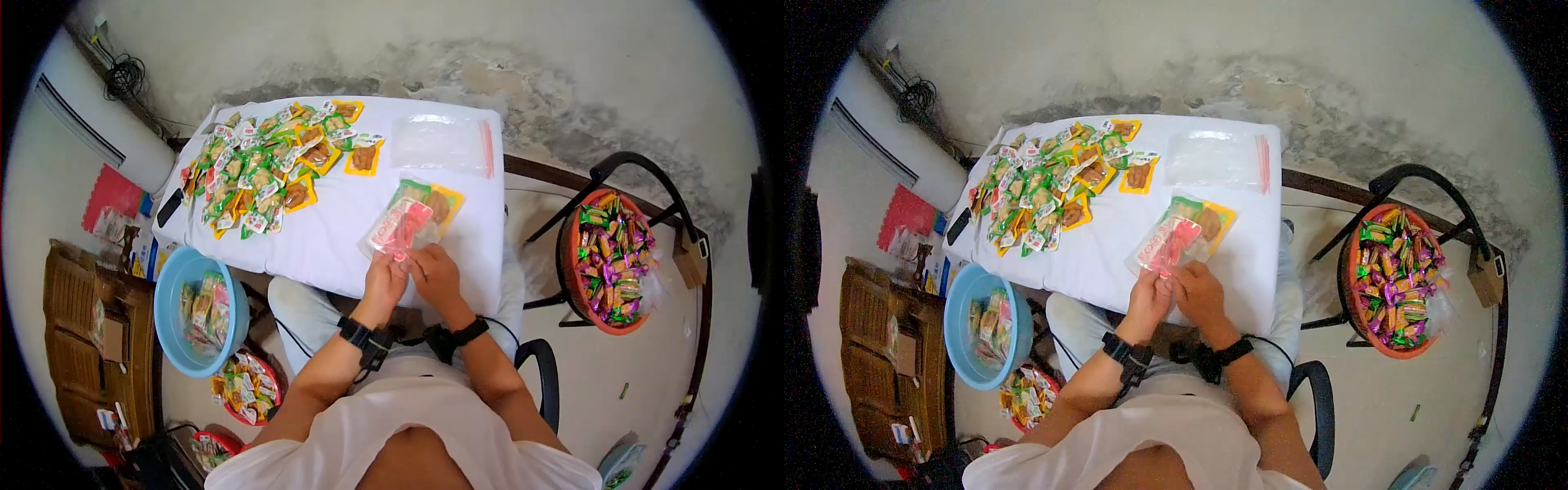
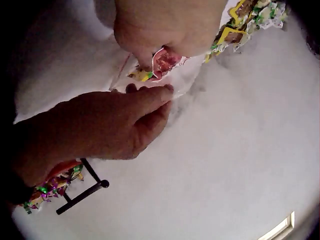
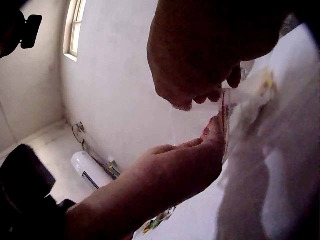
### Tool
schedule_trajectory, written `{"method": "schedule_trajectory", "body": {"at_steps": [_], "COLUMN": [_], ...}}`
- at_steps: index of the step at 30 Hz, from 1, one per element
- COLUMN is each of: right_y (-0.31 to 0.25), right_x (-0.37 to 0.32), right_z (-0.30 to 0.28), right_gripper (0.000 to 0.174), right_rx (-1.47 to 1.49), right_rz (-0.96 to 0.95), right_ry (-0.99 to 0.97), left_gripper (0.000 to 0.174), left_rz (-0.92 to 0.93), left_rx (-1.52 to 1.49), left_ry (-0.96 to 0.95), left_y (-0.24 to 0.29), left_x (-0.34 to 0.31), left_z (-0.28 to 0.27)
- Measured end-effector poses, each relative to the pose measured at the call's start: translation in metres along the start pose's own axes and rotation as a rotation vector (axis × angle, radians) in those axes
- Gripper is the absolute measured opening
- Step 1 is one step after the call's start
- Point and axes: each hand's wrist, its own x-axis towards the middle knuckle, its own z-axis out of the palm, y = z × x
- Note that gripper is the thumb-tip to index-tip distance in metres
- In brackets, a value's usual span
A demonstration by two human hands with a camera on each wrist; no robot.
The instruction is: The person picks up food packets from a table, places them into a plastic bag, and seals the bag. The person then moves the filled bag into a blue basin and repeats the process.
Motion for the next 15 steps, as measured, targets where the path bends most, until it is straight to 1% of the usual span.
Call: {"method": "schedule_trajectory", "body": {"at_steps": [1, 2, 4, 5, 7, 8, 10, 11, 13, 15], "right_y": [0.0, 0.0, 0.001, 0.003, 0.004, 0.003, 0.001, 0.0, -0.002, -0.002], "right_x": [0.0, 0.001, 0.0, -0.001, -0.001, 0.0, 0.001, 0.002, 0.002, 0.002], "right_z": [-0.001, -0.002, -0.002, -0.001, 0.0, 0.0, -0.002, -0.004, -0.004, -0.004], "right_gripper": [0.016, 0.015, 0.015, 0.015, 0.014, 0.014, 0.014, 0.014, 0.014, 0.016], "right_rx": [-0.003, 0.007, 0.018, 0.015, 0.013, 0.019, 0.026, 0.023, 0.031, 0.071], "right_rz": [-0.001, -0.006, -0.013, -0.015, -0.017, -0.01, -0.005, 0.016, 0.032, -0.003], "right_ry": [0.005, 0.008, 0.012, 0.003, -0.007, -0.004, 0.0, -0.019, -0.046, -0.002], "left_gripper": [0.03, 0.03, 0.025, 0.025, 0.026, 0.026, 0.026, 0.026, 0.021, 0.018], "left_rz": [0.204, 0.208, 0.183, 0.184, -0.128, -0.128, -0.317, -0.314, -0.362, -0.372], "left_rx": [0.803, 0.803, 0.169, 0.169, -0.86, -0.86, -0.57, -0.569, -0.512, -0.478], "left_ry": [-0.067, -0.07, -0.042, -0.042, 0.178, 0.178, 0.222, 0.224, 0.139, 0.132], "left_y": [-0.008, -0.02, -0.036, -0.027, -0.013, -0.009, -0.005, -0.009, -0.027, -0.049], "left_x": [0.007, 0.018, 0.04, 0.049, 0.062, 0.059, 0.054, 0.054, 0.056, 0.068], "left_z": [-0.004, -0.007, -0.007, 0.004, 0.025, 0.026, 0.024, 0.021, 0.009, -0.002]}}
